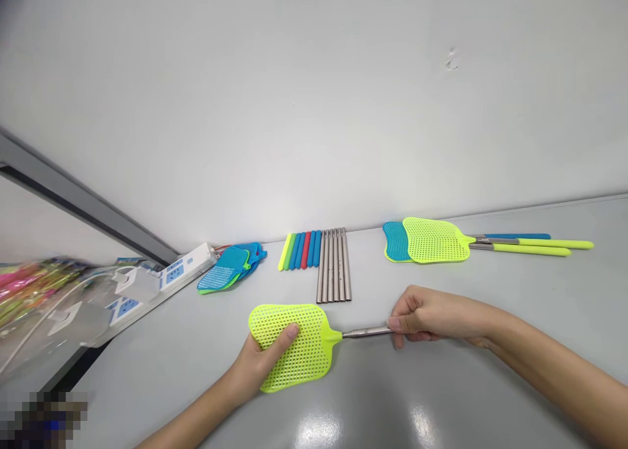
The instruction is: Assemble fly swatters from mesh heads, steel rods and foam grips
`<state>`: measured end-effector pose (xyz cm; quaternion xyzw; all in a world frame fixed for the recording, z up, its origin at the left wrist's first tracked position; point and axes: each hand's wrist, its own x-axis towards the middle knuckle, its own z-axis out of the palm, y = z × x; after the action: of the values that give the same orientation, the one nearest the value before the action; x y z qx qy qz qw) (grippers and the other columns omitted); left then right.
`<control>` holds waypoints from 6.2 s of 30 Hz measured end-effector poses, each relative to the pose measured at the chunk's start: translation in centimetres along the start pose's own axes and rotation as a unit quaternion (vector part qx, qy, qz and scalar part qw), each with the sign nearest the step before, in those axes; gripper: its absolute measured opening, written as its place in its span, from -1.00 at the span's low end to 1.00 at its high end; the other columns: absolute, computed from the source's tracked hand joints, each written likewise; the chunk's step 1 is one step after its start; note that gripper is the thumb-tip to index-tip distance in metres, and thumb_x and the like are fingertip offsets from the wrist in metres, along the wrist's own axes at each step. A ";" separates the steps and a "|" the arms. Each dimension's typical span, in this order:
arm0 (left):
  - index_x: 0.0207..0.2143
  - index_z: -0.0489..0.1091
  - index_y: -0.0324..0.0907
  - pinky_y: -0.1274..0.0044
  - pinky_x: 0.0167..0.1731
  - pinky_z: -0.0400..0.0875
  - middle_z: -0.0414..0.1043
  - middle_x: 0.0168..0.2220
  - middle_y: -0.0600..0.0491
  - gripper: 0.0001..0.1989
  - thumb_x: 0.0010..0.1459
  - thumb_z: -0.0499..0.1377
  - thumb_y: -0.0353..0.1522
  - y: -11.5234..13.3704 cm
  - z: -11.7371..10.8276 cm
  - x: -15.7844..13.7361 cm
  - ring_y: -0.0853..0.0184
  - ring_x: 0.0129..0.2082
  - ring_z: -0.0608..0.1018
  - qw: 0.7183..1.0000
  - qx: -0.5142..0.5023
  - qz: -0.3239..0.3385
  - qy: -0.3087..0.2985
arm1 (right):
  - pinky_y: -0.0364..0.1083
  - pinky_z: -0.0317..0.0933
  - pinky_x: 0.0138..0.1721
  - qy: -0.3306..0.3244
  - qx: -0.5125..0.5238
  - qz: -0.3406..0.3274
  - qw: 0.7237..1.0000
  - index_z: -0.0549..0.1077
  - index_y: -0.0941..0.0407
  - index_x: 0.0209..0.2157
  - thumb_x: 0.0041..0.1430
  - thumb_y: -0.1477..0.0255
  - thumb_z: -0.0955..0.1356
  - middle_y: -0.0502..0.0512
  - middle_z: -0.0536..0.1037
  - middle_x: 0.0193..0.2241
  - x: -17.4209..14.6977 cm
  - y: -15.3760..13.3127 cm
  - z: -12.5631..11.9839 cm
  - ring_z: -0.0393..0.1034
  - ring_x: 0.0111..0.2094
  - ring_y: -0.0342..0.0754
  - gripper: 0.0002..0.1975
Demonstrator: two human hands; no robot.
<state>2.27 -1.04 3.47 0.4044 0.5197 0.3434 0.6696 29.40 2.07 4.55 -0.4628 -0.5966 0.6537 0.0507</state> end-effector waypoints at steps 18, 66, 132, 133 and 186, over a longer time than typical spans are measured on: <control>-0.41 0.37 -0.24 0.50 -0.38 0.38 0.48 -0.39 -0.03 -0.71 0.01 0.14 -0.17 0.1 -0.8 1.0 0.24 -0.38 0.52 1.000 -0.015 -0.020 -0.004 | -0.29 -0.10 -0.71 -0.095 -0.002 0.010 0.995 0.41 0.16 -0.38 0.10 0.20 0.23 -0.07 0.27 -0.64 0.3 0.1 2.1 0.02 -0.69 -0.29 -0.69; 0.15 -0.03 -0.19 0.21 0.08 -0.02 -0.26 0.24 -0.14 -0.51 0.18 -0.13 -0.27 -0.5 -5.4 4.4 0.14 0.21 -0.11 0.735 0.606 0.259 0.162 | -0.20 0.04 -0.55 0.088 0.373 -0.144 0.912 0.39 0.14 -0.39 0.16 0.32 0.20 -0.05 0.23 -0.56 1.9 0.8 3.6 0.22 -0.56 -0.20 -0.77; -0.39 0.38 -0.20 0.54 -0.07 0.31 0.30 -0.32 0.10 -0.87 -0.05 0.22 -0.37 -0.4 -3.4 4.1 0.43 -0.20 0.39 0.944 -0.158 0.208 0.200 | -0.14 0.21 -0.51 0.209 0.537 -0.223 0.786 0.38 0.05 -0.19 0.18 0.26 0.15 0.16 0.47 -0.25 2.7 1.1 4.6 0.34 -0.16 0.06 -0.71; -0.38 0.38 -0.20 0.54 -0.07 0.30 0.30 -0.31 0.10 -0.87 -0.04 0.21 -0.37 -0.4 -3.4 4.1 0.43 -0.19 0.38 0.945 -0.156 0.206 0.200 | -0.15 0.22 -0.50 0.216 0.539 -0.224 0.783 0.37 0.05 -0.19 0.18 0.26 0.15 0.15 0.46 -0.25 2.8 1.1 4.6 0.34 -0.16 0.05 -0.72; -0.39 0.32 -0.24 0.60 -0.50 0.22 0.27 -0.63 0.13 -0.72 0.15 -0.02 -0.21 0.2 -2.2 2.3 0.45 -0.57 0.33 0.954 0.253 0.158 -0.030 | -0.23 0.23 -0.58 0.214 0.466 -0.200 0.835 0.39 0.11 -0.20 0.17 0.33 0.22 0.11 0.51 -0.41 2.9 1.0 4.8 0.37 -0.43 -0.12 -0.77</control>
<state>0.65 1.48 2.39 0.6476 0.4986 0.2898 0.4980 25.09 0.08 1.48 -0.3832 -0.2752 0.7143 0.5169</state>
